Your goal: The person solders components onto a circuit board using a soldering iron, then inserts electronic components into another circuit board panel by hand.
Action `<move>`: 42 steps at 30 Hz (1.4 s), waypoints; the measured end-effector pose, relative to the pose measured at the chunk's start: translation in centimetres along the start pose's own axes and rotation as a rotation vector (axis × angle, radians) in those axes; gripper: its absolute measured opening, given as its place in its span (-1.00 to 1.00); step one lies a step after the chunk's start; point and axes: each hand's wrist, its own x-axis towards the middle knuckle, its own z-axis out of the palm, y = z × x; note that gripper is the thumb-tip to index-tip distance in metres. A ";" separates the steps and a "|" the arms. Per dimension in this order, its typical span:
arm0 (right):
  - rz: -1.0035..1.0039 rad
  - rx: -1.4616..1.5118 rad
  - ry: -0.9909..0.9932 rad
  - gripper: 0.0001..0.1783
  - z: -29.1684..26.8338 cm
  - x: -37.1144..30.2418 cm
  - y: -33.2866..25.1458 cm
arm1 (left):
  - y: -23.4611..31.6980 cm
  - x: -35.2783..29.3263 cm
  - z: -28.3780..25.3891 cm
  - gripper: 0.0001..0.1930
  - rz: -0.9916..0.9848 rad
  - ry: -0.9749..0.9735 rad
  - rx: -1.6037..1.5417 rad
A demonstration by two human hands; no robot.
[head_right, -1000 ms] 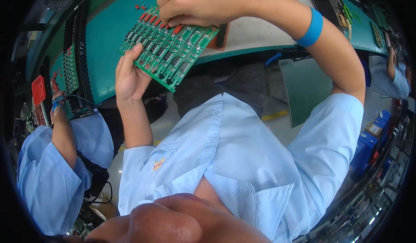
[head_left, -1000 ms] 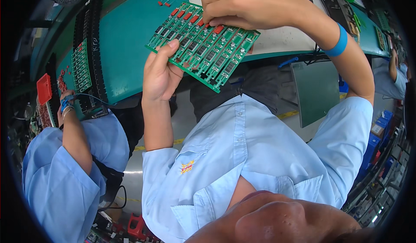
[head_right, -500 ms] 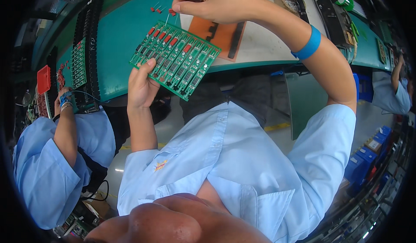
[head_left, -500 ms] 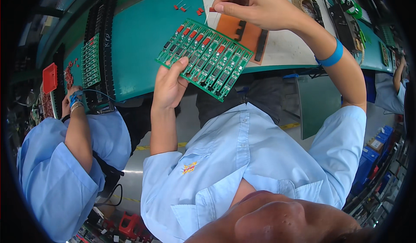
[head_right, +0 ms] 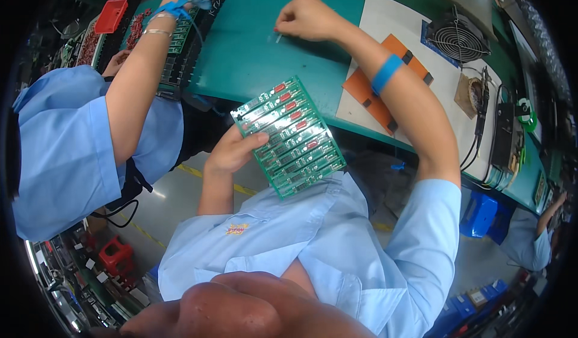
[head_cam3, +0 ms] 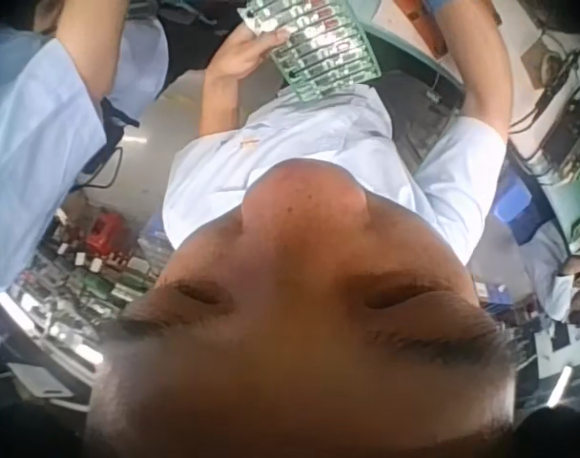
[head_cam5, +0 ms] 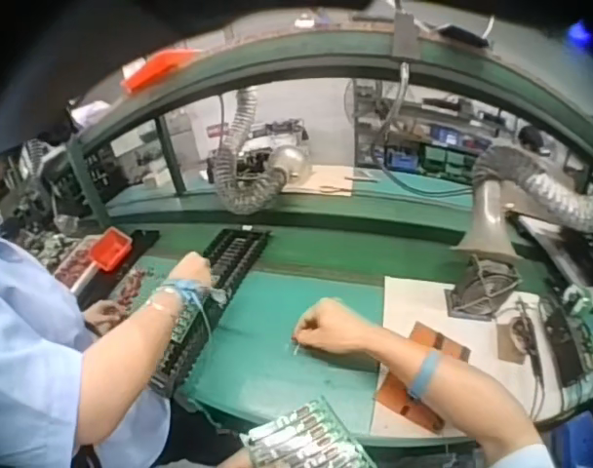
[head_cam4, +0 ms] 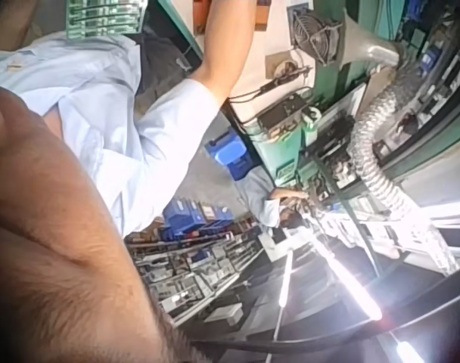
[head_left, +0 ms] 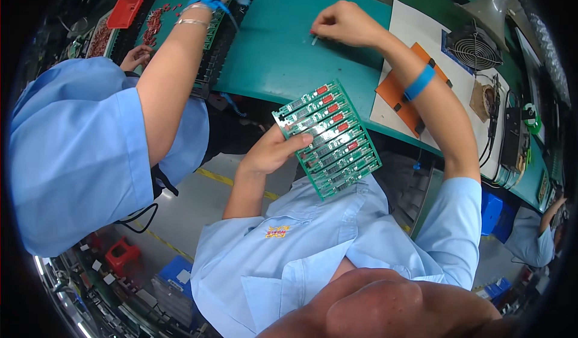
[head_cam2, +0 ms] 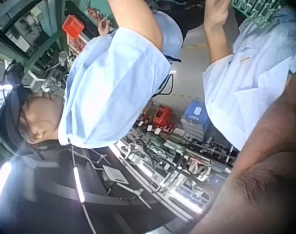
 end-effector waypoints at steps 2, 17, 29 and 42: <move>-0.003 -0.017 0.051 -0.73 0.4 1.5 -0.5 | 0.0 -0.6 -0.1 -0.51 0.027 -0.022 -0.023; -0.600 1.496 0.074 -0.15 -10.0 -17.4 -12.7 | -0.3 8.1 1.5 -0.43 0.003 -0.069 -0.010; -0.877 2.169 -0.353 0.02 -7.4 -16.1 -17.8 | 3.9 12.2 0.9 -0.58 0.394 0.057 -0.176; -0.874 1.825 -0.343 -0.03 -10.6 -16.7 -13.0 | 5.7 11.3 2.2 -0.52 0.372 0.097 -0.115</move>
